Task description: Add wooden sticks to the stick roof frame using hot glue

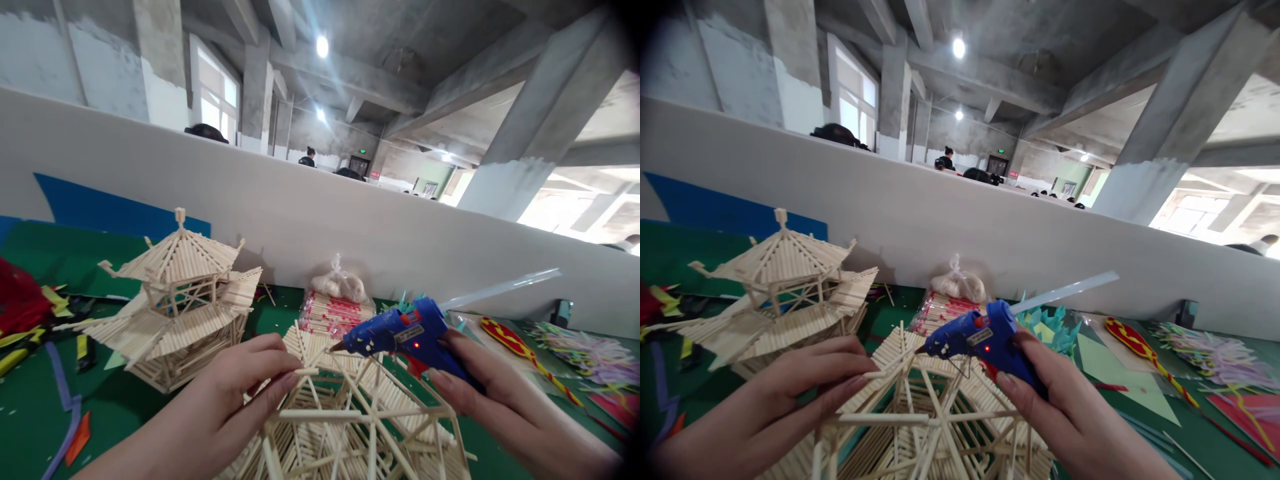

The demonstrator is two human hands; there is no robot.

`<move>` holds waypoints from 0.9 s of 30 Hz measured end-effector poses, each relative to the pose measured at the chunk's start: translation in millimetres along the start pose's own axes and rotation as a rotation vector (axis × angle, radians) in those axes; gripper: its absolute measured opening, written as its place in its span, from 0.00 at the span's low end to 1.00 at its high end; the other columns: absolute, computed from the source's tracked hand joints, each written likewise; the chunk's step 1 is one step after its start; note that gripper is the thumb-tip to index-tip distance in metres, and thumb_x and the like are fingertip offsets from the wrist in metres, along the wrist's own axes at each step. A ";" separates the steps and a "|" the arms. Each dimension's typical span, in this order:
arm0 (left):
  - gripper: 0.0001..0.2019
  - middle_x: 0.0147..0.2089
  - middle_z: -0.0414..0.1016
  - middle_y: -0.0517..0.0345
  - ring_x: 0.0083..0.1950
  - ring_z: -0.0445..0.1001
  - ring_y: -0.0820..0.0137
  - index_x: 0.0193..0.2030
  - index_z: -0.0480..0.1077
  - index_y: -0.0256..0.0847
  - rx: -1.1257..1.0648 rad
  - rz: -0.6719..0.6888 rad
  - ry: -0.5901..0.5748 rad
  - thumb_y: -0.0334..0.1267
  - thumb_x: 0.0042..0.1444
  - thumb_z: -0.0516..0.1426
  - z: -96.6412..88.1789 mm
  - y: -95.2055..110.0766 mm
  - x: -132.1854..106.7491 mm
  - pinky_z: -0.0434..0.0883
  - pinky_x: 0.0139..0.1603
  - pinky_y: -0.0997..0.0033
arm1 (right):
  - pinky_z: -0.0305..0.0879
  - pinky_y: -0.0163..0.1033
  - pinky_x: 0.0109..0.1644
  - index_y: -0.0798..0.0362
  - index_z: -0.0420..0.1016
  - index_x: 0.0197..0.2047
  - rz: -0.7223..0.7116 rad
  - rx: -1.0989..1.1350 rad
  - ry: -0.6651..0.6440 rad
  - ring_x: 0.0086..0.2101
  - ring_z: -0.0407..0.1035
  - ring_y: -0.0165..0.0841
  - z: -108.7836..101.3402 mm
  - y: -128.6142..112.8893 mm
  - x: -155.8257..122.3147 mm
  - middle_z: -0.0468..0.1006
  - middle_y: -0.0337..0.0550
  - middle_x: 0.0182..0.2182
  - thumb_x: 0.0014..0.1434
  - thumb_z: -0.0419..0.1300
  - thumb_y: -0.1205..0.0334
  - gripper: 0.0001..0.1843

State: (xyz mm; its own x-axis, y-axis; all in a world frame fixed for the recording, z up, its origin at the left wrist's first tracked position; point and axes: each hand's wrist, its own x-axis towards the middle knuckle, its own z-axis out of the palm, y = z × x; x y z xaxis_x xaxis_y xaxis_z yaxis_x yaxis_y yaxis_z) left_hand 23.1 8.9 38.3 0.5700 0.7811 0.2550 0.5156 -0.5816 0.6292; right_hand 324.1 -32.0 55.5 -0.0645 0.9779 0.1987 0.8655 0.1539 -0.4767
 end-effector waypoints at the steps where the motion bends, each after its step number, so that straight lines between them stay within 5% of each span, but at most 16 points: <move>1: 0.11 0.35 0.68 0.58 0.37 0.69 0.71 0.37 0.68 0.43 0.003 -0.001 -0.003 0.40 0.60 0.46 -0.1 -0.2 0.6 0.67 0.37 0.75 | 0.61 0.48 0.53 0.53 0.65 0.54 -0.003 -0.001 0.005 0.51 0.62 0.45 0.0 1.2 -0.4 0.68 0.47 0.53 0.55 0.50 0.44 0.29; 7: 0.12 0.34 0.68 0.58 0.36 0.69 0.71 0.37 0.69 0.43 -0.005 -0.006 0.012 0.40 0.59 0.46 -0.7 -0.3 0.8 0.67 0.35 0.75 | 0.65 0.49 0.50 0.56 0.66 0.54 -0.057 -0.018 0.014 0.48 0.66 0.46 -4.6 -10.9 7.3 0.71 0.51 0.51 0.54 0.50 0.43 0.32; 27: 0.12 0.33 0.68 0.59 0.35 0.69 0.71 0.36 0.69 0.43 -0.021 -0.025 0.008 0.41 0.59 0.46 -0.7 2.8 0.6 0.68 0.36 0.74 | 0.56 0.54 0.56 0.59 0.60 0.58 0.002 0.002 -0.121 0.54 0.58 0.48 -12.7 -21.8 7.9 0.63 0.53 0.56 0.56 0.47 0.42 0.35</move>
State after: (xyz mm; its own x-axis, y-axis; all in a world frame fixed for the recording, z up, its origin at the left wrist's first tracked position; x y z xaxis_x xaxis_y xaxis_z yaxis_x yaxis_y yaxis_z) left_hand 24.4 7.9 40.7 0.5519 0.7972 0.2447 0.5159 -0.5569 0.6509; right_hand 311.0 -29.4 78.4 -0.1224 0.9881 0.0928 0.8648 0.1520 -0.4786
